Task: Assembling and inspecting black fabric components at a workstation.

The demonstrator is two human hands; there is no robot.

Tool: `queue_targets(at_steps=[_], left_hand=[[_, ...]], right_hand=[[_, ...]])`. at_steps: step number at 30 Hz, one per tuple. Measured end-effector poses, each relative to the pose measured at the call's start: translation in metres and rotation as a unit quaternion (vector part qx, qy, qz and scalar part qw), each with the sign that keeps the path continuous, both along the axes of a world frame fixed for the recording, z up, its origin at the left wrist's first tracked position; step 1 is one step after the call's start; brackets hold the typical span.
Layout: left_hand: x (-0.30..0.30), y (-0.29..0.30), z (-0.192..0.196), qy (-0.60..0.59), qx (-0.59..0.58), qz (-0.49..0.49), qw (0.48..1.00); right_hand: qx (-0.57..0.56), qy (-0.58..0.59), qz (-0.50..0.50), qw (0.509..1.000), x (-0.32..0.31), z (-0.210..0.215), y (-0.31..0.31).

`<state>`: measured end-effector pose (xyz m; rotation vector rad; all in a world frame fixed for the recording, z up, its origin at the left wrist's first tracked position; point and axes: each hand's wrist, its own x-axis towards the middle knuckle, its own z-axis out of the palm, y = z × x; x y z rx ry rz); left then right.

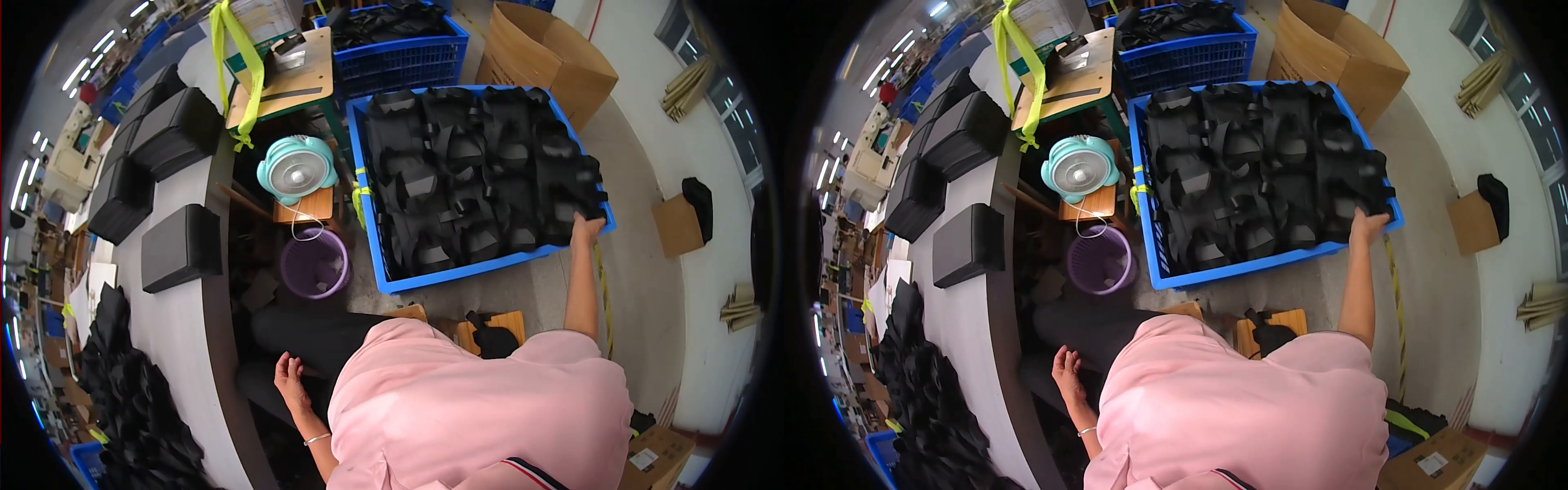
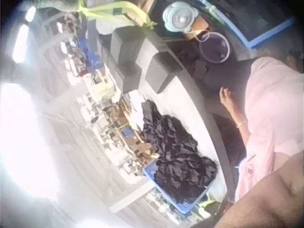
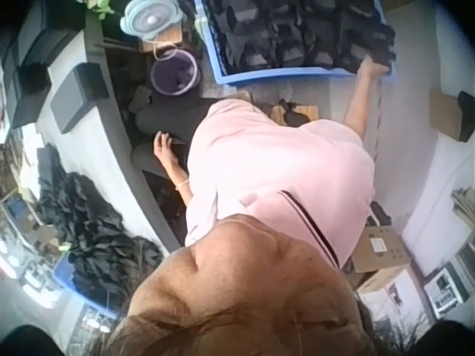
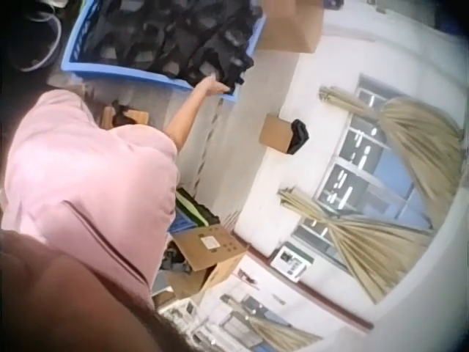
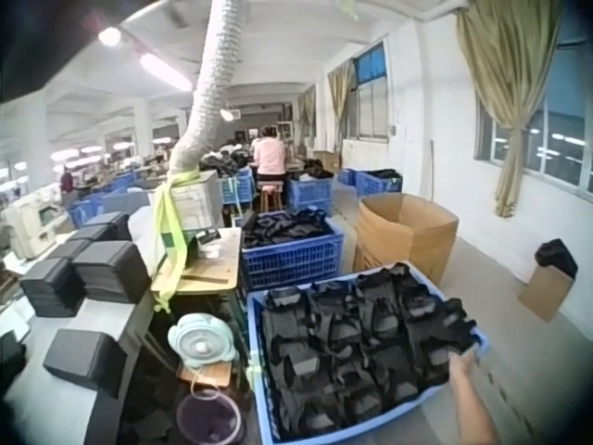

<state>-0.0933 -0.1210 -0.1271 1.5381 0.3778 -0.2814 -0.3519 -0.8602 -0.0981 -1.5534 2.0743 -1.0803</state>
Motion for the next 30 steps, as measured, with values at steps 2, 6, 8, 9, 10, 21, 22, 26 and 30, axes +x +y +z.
queue_targets(at_steps=[2, 6, 8, 9, 10, 21, 22, 26, 30], left_hand=[[-0.003, 0.003, 0.0, -0.01, 0.011, 0.005, 1.0], [-0.004, -0.005, 0.004, -0.024, 0.065, -0.027, 0.997], [-0.008, -0.001, -0.001, -0.049, 0.088, -0.027, 0.995], [-0.008, -0.003, -0.003, -0.067, 0.102, -0.039, 0.992], [-0.009, -0.003, -0.005, -0.069, 0.104, -0.039, 0.991], [-0.016, -0.012, -0.014, -0.08, 0.408, -0.194, 0.889], [-0.016, -0.013, -0.019, -0.078, 0.436, -0.231, 0.866], [-0.012, -0.005, -0.028, -0.075, 0.462, -0.275, 0.84], [-0.011, -0.022, -0.012, -0.077, 0.467, -0.281, 0.835]], right_hand=[[-0.061, 0.055, 0.028, 0.996, 0.009, -0.01, 0.019], [-0.137, 0.015, 0.138, 0.981, 0.041, -0.033, 0.033], [0.063, 0.096, 0.155, 0.981, 0.069, -0.024, 0.055], [0.086, 0.152, 0.125, 0.977, 0.077, -0.025, 0.053], [0.11, 0.207, 0.094, 0.968, 0.086, -0.025, 0.052], [-0.275, 0.238, 0.282, 0.888, 0.204, 0.03, 0.052], [-0.274, 0.25, 0.292, 0.881, 0.212, 0.029, 0.043], [-0.265, 0.266, 0.316, 0.871, 0.248, 0.025, 0.003], [-0.123, 0.296, 0.331, 0.888, 0.255, 0.005, -0.048]])
